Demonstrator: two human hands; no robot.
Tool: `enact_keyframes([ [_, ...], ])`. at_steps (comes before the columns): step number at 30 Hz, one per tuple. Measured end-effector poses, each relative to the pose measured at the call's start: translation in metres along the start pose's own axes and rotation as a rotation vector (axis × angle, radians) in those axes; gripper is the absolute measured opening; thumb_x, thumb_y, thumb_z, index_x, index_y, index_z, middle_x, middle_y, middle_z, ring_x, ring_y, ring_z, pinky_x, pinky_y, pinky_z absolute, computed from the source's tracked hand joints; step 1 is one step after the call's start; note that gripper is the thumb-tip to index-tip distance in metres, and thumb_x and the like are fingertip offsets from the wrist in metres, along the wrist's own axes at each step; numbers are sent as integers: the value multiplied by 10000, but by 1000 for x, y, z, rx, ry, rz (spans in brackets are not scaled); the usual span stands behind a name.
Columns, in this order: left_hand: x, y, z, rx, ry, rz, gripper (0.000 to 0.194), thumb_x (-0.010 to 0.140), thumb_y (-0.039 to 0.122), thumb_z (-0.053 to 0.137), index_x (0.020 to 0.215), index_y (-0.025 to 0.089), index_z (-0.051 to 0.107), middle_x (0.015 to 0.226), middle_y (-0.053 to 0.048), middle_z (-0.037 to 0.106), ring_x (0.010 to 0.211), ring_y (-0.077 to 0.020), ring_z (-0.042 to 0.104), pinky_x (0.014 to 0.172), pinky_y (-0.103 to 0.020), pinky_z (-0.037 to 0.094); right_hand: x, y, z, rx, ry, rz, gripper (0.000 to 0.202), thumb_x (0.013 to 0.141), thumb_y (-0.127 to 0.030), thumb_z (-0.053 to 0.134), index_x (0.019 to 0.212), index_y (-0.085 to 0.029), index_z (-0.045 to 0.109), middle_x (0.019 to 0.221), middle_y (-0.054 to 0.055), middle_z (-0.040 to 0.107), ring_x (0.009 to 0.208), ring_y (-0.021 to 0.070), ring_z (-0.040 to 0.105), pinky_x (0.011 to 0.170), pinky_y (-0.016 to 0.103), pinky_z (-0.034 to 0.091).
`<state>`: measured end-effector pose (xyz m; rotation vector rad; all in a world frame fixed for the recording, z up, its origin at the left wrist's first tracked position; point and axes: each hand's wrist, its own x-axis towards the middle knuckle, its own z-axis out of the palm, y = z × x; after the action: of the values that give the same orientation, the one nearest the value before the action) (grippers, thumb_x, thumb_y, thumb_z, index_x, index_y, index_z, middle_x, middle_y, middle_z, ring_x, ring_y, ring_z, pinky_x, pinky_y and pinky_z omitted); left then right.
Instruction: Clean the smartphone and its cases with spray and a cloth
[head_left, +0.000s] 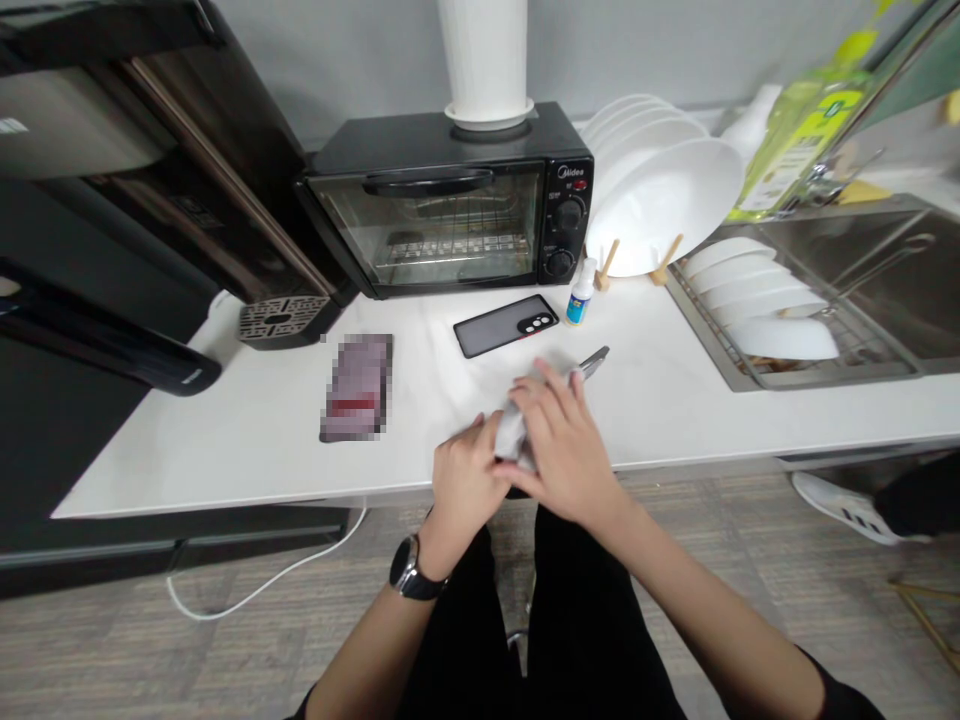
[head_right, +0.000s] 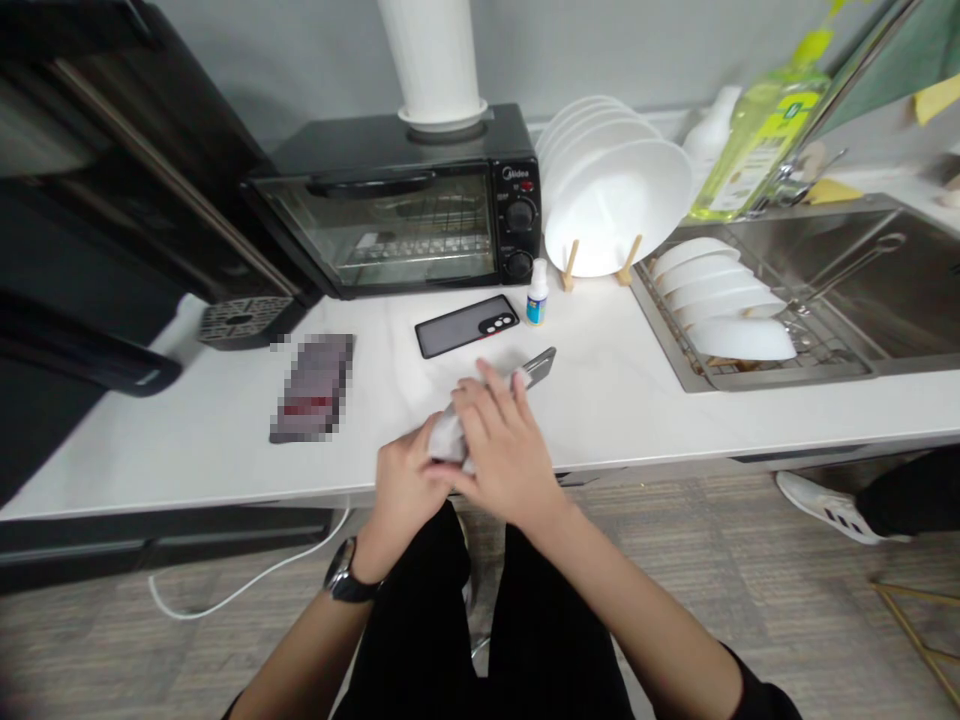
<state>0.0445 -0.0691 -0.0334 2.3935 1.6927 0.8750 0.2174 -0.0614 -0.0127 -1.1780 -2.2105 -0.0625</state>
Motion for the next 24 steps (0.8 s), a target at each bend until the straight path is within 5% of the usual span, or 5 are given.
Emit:
enact_keyframes([
  [4,-2,-6,2,-59,-17,-21,173,899,276,615,757,190,663,660,-44,724,525,-188,653,545,-272,477,1,-18,4,46,-40,-162,691,1041,-689,437,1425,-125,545,1429,177,663,1463,334,497,1316,545,250],
  [11,4,12,-5,77,59,36,197,1059,337,590,1148,206,708,733,-15,757,634,-191,736,673,-259,520,20,66,-15,-122,146,229,428,1110,-505,339,1032,-201,629,1010,119,688,1055,311,621,1198,584,392],
  [14,4,11,-4,79,58,31,189,1059,327,580,1124,203,707,732,-15,756,639,-195,739,663,-263,517,17,46,-10,-91,144,205,367,1119,-401,334,1084,-193,634,1107,130,702,1223,322,588,1250,583,313],
  [19,1,3,-1,117,2,48,147,933,183,573,853,177,697,700,-61,747,586,-223,717,559,-295,471,7,-11,3,16,-3,-148,435,1105,-431,390,1369,-138,574,1353,151,671,1364,303,525,1297,514,237],
  [24,2,8,-4,92,31,25,199,1053,318,568,1121,197,712,722,-23,755,640,-202,738,669,-271,523,19,38,-10,-99,58,38,385,1114,-427,365,1103,-169,651,1070,123,706,1060,298,601,1133,502,416],
])
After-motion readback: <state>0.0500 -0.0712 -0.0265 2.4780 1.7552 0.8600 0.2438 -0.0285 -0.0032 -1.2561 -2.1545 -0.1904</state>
